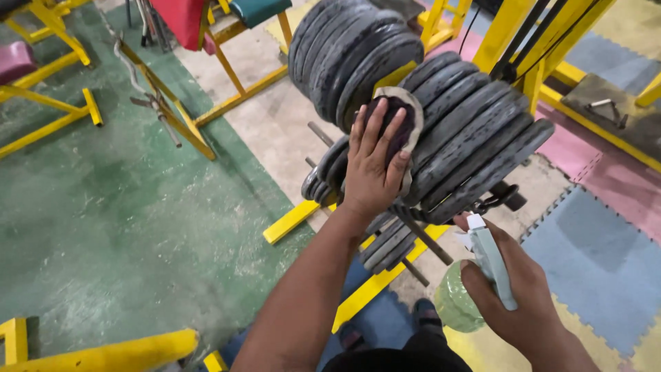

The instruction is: Cleaning various gym equipment including machine frames, weight plates, and pads using a spray bottle and cloth.

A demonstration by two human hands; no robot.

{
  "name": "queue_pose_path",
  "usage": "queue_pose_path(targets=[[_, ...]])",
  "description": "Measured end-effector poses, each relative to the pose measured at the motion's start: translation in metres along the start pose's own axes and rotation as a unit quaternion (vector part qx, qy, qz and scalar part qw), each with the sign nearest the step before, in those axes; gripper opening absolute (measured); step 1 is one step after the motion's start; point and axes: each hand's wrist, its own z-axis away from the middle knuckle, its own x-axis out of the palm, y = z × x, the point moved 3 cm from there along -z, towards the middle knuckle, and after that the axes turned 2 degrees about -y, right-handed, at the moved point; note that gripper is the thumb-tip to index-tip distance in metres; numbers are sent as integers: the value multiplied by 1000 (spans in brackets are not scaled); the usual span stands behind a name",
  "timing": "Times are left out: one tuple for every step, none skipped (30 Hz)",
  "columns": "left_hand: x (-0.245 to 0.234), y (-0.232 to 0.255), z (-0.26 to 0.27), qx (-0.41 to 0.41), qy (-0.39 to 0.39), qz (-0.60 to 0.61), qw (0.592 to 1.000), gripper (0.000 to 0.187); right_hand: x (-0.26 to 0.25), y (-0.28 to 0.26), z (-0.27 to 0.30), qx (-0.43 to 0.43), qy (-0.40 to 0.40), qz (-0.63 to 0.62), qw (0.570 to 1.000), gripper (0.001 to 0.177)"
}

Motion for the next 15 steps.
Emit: queue_pose_path(targets=[[1,-2,4,-3,-2,0,1000,50,1,-2,0,3,-3,0,1000,59],[1,-4,10,-31,-7,23,999,50,3,-4,0,23,-17,7,1000,62],[2,-7,16,-60,-12,45,997,49,4,-5,1,43,-31,15,998,65],[1,-8,19,-65,-14,44,997,49,9,-3,3,46,-36,14,998,65],[0,-11,21,-93,-27,92,991,49,13,-4,5,2,-34,-20,999,62],[0,-13,24,-120,-39,139,982,48,16,-4,7,-42,-32,-55,997,60],[-3,-13,22,-126,-40,138,982,48,19,-5,6,-39,-37,-55,997,60],[-5,-13,22,-157,-49,185,969,48,21,-6,7,-35,-36,-50,997,57],[-7,-14,21,-188,-57,232,953,49,23,-8,7,-31,-35,-44,998,54],[-9,-12,21,-194,-54,230,952,49,25,-6,6,-30,-41,-45,998,54],[-10,-10,21,-203,-59,240,947,49,26,-4,5,-24,-49,-36,998,53],[-12,-8,20,-211,-63,249,943,49,27,-2,4,-20,-57,-27,998,52],[-14,-8,21,-216,-60,246,943,49,29,0,4,-21,-63,-28,997,52],[-15,-7,20,-219,-68,253,940,50,29,0,2,-58,-69,-41,995,54],[-16,-7,18,-222,-75,259,937,52,29,-1,-1,-95,-75,-55,991,55]])
